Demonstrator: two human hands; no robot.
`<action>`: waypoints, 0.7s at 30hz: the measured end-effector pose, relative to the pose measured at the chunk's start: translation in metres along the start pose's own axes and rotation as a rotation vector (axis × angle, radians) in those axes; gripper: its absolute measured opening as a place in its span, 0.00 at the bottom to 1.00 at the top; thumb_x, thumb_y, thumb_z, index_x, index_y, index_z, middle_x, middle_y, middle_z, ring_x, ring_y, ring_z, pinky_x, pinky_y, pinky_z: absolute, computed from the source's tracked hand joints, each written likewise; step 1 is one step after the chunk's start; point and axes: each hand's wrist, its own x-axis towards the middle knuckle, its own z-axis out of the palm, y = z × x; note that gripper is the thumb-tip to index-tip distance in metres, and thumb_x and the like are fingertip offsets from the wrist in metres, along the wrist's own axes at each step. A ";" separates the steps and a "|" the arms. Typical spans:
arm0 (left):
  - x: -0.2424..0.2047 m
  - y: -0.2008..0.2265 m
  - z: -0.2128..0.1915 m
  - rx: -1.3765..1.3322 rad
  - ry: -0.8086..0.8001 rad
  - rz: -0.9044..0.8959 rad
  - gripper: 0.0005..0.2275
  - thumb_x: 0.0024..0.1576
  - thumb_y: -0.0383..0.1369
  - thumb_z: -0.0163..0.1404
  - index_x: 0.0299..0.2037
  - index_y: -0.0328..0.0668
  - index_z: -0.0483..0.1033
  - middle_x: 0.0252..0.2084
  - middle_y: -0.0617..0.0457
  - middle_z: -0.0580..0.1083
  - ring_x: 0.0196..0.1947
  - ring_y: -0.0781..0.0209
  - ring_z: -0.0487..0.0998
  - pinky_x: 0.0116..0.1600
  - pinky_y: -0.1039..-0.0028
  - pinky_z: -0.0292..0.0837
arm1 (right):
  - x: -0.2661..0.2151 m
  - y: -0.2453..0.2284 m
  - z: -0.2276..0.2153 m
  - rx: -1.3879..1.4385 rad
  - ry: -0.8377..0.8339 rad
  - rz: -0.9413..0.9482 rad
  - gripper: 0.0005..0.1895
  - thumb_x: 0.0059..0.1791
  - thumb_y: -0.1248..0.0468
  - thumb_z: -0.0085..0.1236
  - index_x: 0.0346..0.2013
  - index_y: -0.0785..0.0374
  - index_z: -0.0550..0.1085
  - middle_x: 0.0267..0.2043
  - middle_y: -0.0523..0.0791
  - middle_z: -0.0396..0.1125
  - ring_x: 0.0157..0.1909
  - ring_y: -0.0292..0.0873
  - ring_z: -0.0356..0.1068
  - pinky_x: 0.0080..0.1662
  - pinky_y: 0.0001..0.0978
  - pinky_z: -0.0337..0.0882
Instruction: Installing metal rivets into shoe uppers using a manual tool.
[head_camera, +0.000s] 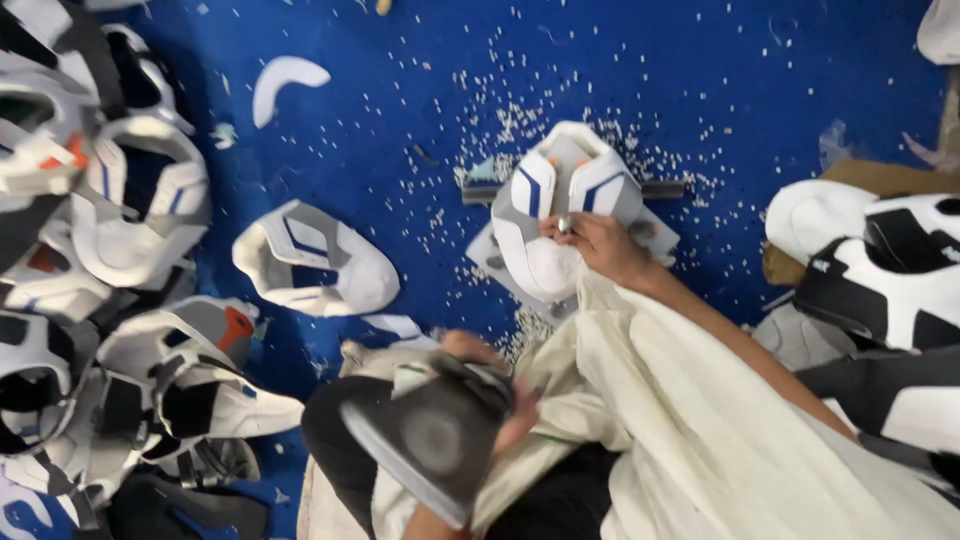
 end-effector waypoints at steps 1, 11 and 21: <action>-0.004 -0.036 0.025 0.070 -0.020 -0.001 0.20 0.43 0.32 0.63 0.41 0.36 0.67 0.33 0.44 0.74 0.32 0.52 0.78 0.41 0.65 0.74 | -0.001 0.003 -0.001 0.030 0.005 0.016 0.14 0.52 0.76 0.50 0.52 0.70 0.74 0.48 0.49 0.76 0.51 0.43 0.78 0.51 0.30 0.77; -0.004 -0.043 0.033 0.080 -0.032 -0.366 0.20 0.42 0.34 0.62 0.42 0.34 0.72 0.30 0.44 0.79 0.28 0.53 0.83 0.35 0.67 0.77 | 0.014 0.035 -0.009 0.590 0.348 0.354 0.06 0.60 0.70 0.47 0.43 0.72 0.69 0.47 0.52 0.76 0.46 0.46 0.78 0.50 0.36 0.79; 0.001 0.011 0.006 0.028 -0.010 -0.011 0.29 0.47 0.35 0.61 0.55 0.27 0.63 0.34 0.55 0.69 0.35 0.65 0.71 0.42 0.78 0.67 | 0.009 0.042 -0.003 0.503 0.069 0.364 0.06 0.57 0.73 0.43 0.41 0.71 0.70 0.53 0.50 0.74 0.56 0.43 0.77 0.57 0.33 0.77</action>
